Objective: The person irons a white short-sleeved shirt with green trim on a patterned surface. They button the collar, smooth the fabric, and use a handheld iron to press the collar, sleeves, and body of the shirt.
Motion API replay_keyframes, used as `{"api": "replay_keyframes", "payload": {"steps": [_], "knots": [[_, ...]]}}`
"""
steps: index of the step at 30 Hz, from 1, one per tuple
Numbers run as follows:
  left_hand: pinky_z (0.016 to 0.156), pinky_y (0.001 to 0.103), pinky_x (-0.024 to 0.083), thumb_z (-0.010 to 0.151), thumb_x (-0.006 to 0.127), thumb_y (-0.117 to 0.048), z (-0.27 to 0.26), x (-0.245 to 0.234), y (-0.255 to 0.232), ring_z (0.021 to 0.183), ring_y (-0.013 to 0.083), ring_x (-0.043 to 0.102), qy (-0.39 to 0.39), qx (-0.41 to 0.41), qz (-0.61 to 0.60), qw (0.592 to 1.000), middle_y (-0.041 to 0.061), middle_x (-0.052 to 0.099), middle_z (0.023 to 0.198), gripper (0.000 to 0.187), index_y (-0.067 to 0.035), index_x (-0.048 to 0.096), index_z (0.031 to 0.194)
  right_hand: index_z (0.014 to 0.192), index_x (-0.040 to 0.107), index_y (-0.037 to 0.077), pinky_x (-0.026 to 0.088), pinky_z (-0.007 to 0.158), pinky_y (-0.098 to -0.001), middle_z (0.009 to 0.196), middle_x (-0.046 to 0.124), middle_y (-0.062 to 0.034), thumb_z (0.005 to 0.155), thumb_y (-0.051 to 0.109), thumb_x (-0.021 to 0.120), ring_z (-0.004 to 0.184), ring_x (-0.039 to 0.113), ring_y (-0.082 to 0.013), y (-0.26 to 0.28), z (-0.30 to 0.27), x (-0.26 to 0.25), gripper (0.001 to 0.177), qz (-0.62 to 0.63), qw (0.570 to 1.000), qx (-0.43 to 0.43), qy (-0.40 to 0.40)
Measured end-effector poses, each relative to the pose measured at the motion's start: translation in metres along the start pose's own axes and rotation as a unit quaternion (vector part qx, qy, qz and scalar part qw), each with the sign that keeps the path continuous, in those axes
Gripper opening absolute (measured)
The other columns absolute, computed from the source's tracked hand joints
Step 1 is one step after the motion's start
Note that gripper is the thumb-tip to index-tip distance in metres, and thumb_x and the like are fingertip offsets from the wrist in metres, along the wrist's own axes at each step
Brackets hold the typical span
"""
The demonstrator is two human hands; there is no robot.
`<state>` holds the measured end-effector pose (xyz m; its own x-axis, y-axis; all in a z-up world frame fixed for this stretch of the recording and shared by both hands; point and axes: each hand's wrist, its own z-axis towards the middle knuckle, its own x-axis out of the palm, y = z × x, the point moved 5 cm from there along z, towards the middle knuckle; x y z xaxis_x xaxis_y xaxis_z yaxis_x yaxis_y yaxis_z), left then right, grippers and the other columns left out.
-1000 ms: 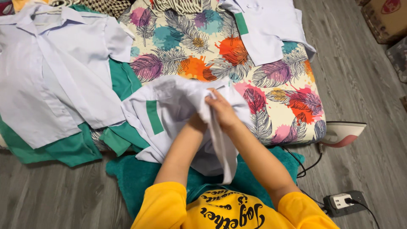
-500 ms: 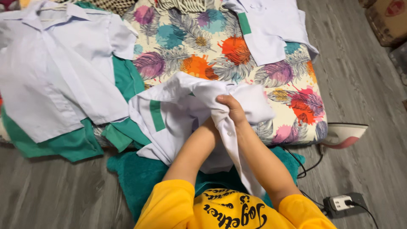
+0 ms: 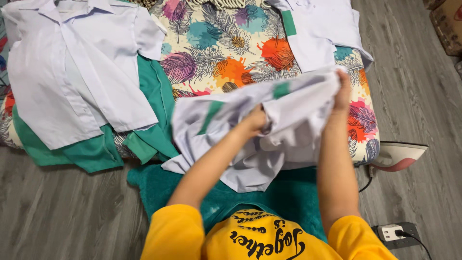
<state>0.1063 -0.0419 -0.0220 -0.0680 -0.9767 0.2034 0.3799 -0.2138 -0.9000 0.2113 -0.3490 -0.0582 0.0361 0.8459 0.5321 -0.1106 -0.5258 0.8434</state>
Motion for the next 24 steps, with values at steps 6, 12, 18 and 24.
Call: {"api": "replay_keyframes", "payload": {"steps": [6, 12, 18, 24], "knots": [[0.106, 0.031, 0.049, 0.093, 0.074, -0.004, 0.028, -0.074, -0.043, 0.118, 0.02, 0.066, -0.085, 0.086, 0.024, 0.992, 0.009, 0.07, 0.123, 0.026, 0.0, 0.06, 0.115, 0.106, 0.069, 0.005, 0.056, 0.104, -0.0414, 0.11, 0.07, -0.0102, 0.091, 0.024, 0.059, 0.108, 0.069, -0.0249, 0.111, -0.086, 0.042, 0.026, 0.037, 0.979, -0.187, -0.068], [0.111, 0.043, 0.042, 0.085, 0.081, -0.009, 0.044, -0.11, -0.133, 0.128, 0.0299, 0.052, -0.298, 0.179, 0.344, 0.872, 0.014, 0.062, 0.131, 0.051, -0.002, 0.057, 0.129, 0.114, 0.065, 0.01, 0.051, 0.097, -0.0413, 0.109, 0.062, -0.011, 0.09, 0.021, 0.07, 0.104, 0.06, -0.0258, 0.115, -0.129, 0.136, 0.027, -0.331, 0.909, -0.254, -0.001], [0.099, 0.05, 0.042, 0.063, 0.089, -0.027, 0.008, -0.046, -0.124, 0.115, 0.0418, 0.054, 0.161, 0.101, 0.349, 0.918, 0.021, 0.059, 0.126, 0.073, -0.003, 0.061, 0.127, 0.115, 0.071, 0.008, 0.054, 0.079, -0.0367, 0.089, 0.07, -0.0114, 0.077, 0.013, 0.075, 0.085, 0.067, -0.0231, -0.056, -0.144, 0.242, 0.039, -0.517, 0.768, -0.232, 0.297], [0.088, 0.041, 0.057, 0.083, 0.066, -0.006, 0.006, -0.094, -0.12, 0.1, 0.0334, 0.072, 0.01, 0.051, 0.37, 0.927, 0.017, 0.074, 0.105, 0.024, -0.005, 0.074, 0.106, 0.122, 0.072, 0.005, 0.056, 0.097, -0.0391, 0.121, 0.072, -0.0163, 0.086, 0.018, 0.074, 0.112, 0.07, -0.028, -0.08, -0.167, 0.238, 0.039, -0.439, 0.824, -0.159, 0.322]]}}
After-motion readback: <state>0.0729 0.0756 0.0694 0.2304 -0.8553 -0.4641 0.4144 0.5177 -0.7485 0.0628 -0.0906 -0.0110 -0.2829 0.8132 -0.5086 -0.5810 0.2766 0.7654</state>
